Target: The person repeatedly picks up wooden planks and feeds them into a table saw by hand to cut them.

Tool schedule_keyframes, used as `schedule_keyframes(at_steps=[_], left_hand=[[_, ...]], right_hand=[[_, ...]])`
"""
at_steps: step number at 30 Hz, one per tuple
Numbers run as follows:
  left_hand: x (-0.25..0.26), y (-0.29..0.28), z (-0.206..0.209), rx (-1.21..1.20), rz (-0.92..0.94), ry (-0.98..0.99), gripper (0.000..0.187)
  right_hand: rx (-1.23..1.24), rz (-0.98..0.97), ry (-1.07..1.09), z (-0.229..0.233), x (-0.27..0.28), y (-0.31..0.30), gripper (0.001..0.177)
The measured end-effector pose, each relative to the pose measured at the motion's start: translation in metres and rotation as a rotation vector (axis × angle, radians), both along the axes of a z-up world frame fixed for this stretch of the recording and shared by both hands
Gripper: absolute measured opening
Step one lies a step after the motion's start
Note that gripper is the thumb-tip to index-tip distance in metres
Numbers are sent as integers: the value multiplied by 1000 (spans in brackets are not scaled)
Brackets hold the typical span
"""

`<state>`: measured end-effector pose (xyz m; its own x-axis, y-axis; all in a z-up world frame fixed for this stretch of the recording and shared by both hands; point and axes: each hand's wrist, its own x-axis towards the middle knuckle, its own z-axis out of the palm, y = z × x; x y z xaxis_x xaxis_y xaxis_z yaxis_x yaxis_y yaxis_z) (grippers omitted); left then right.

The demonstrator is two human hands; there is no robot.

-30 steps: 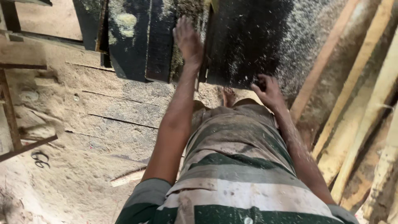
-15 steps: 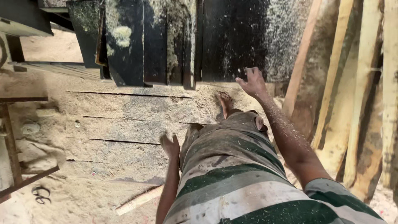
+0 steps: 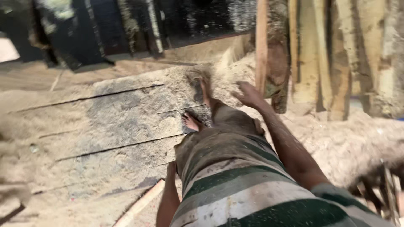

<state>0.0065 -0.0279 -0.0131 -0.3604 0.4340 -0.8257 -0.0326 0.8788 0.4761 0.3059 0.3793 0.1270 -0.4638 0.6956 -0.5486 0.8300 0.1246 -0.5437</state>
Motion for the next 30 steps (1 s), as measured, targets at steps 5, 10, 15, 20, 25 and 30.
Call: schedule_keyframes(at_steps=[5, 10, 15, 20, 25, 30], left_hand=[[-19, 53, -17, -11, -529, 370, 56], [-40, 87, -17, 234, -61, 410, 41], [-23, 116, 8, 319, -48, 418, 40], [8, 133, 35, 298, -26, 109, 49], [35, 174, 59, 375, 312, -336, 63], [56, 168, 8, 315, 340, -735, 70]], right_hand=[[-26, -232, -88, 6, 18, -13, 83], [305, -129, -162, -43, -3, 29, 105], [951, -124, -203, -74, -56, 87, 154], [84, -303, -131, -37, -101, 62, 142], [19, -342, 386, -13, -134, -43, 129], [353, 54, 481, -62, -108, -129, 102]])
